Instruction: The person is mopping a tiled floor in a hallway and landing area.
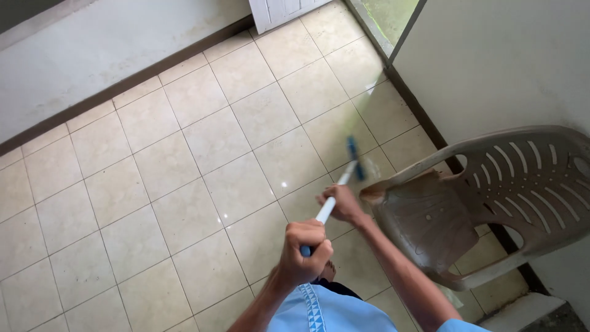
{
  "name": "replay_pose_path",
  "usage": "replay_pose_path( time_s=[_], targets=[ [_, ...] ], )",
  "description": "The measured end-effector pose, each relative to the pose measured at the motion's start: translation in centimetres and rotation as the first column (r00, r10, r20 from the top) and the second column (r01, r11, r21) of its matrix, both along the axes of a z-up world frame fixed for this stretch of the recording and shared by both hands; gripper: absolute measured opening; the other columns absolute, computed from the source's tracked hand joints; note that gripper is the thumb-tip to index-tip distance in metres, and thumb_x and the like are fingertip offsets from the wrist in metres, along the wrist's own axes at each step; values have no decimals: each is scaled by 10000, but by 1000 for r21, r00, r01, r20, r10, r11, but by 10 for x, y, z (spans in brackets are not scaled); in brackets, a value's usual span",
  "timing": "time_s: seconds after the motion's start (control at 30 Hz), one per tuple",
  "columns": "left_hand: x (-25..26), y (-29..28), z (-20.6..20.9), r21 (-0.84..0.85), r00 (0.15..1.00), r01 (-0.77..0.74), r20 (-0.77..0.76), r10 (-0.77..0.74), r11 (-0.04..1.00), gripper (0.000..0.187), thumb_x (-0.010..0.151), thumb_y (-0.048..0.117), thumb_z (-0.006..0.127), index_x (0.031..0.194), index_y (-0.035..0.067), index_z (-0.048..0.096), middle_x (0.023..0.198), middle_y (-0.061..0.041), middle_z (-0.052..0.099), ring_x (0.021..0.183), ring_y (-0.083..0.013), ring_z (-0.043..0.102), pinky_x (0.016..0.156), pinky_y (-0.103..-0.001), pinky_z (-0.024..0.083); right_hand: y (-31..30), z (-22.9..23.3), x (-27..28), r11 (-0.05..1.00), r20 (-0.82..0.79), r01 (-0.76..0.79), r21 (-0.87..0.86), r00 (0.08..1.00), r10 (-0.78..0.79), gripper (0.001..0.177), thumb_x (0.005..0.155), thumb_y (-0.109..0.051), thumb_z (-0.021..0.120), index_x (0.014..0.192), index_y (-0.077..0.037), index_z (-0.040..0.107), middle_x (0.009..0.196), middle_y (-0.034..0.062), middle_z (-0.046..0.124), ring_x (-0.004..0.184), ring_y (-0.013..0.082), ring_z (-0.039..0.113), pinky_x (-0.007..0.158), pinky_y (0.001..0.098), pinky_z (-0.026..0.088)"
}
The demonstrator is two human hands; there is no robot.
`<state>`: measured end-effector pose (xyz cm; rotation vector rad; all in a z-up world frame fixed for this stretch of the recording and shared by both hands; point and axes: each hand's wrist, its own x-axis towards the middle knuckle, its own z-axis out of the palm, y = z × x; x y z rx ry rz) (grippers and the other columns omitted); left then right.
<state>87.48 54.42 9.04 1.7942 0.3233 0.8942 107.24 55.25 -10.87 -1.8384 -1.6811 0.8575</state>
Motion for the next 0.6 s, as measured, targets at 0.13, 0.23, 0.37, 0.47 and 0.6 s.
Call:
replay_pose_path(
  time_s=[0.13,0.23,0.37,0.47,0.6],
  targets=[
    [30,23,-88,-191,988,-99,99,119,977,238,769,-63,577,593,-19,424,527,-83,423,484,-210,450,567,-396,430,9,-71,61,995,137,36,-96,990,-22,273,825,-241,728,621,-64,685,695,124,656,713,310,665,714,450,512],
    [46,33,-125,-208,992,-84,74,101,975,243,773,-54,587,595,-28,424,535,-106,428,497,-219,458,553,-399,424,22,-103,74,992,253,50,-117,967,-19,200,768,-211,765,630,-72,725,752,144,672,755,354,650,680,525,452],
    [19,49,-48,-157,953,-200,-260,155,967,317,741,5,628,512,-2,409,480,-130,445,410,-244,439,495,-418,337,39,-117,22,987,-104,-153,46,982,157,267,758,-185,735,591,-21,609,648,144,594,646,298,597,668,436,486],
    [-6,63,13,-77,930,-202,-327,167,976,322,726,40,623,478,17,419,451,-129,456,410,-269,478,483,-421,360,64,-91,-67,961,-372,-215,173,889,266,219,779,-109,745,646,-28,591,658,123,545,639,275,547,627,436,453],
    [1,71,-15,-46,901,-159,-415,126,986,274,759,81,612,515,22,503,492,-149,514,436,-298,541,486,-406,438,96,-99,-141,830,-520,0,558,779,349,204,940,-86,721,914,-51,522,752,84,568,666,241,576,625,403,484]
  ],
)
